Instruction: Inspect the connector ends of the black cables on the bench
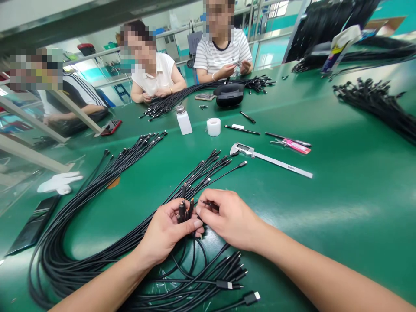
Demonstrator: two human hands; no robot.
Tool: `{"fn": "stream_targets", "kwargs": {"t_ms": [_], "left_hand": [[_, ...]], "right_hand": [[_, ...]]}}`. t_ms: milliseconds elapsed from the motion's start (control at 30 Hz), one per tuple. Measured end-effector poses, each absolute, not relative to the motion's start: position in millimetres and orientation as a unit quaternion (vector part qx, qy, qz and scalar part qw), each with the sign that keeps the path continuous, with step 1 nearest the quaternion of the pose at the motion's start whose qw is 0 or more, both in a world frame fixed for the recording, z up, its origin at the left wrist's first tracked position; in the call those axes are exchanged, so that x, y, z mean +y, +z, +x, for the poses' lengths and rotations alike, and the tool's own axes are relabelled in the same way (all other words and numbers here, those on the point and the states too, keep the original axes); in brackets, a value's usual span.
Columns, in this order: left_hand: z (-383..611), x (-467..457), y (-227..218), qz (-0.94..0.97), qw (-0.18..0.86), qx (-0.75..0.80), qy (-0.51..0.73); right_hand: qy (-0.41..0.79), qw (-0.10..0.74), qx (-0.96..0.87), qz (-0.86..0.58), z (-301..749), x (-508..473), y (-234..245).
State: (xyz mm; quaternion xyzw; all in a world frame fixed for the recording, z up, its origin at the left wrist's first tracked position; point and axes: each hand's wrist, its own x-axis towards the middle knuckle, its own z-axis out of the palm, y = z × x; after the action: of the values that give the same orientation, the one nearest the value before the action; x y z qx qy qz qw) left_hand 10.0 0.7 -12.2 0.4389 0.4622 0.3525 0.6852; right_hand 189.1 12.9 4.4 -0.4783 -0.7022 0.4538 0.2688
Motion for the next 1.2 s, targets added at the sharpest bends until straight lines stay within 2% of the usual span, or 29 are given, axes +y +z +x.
{"fn": "stream_targets", "kwargs": {"t_ms": [200,433,533,767,933,1200], "left_hand": [[11,0,-10,0.428,0.683,0.474,0.355],[10,0,-12,0.428,0.687,0.463,0.361],[10,0,-11,0.436,0.683,0.469,0.352],[10,-1,-8,0.448,0.659,0.499,0.342],[10,0,-9,0.444,0.661,0.493,0.350],[9,0,-11,0.460,0.647,0.505,0.340]], "right_hand": [[0.352,0.319,-0.678,-0.561,202,25,6],[0.453,0.258,-0.727,-0.446,196,18,6],[0.444,0.231,-0.732,-0.462,193,16,6],[0.376,0.272,-0.699,-0.544,200,24,4],[0.416,0.256,-0.746,-0.453,202,23,7],[0.373,0.216,-0.785,-0.445,202,20,7]]}}
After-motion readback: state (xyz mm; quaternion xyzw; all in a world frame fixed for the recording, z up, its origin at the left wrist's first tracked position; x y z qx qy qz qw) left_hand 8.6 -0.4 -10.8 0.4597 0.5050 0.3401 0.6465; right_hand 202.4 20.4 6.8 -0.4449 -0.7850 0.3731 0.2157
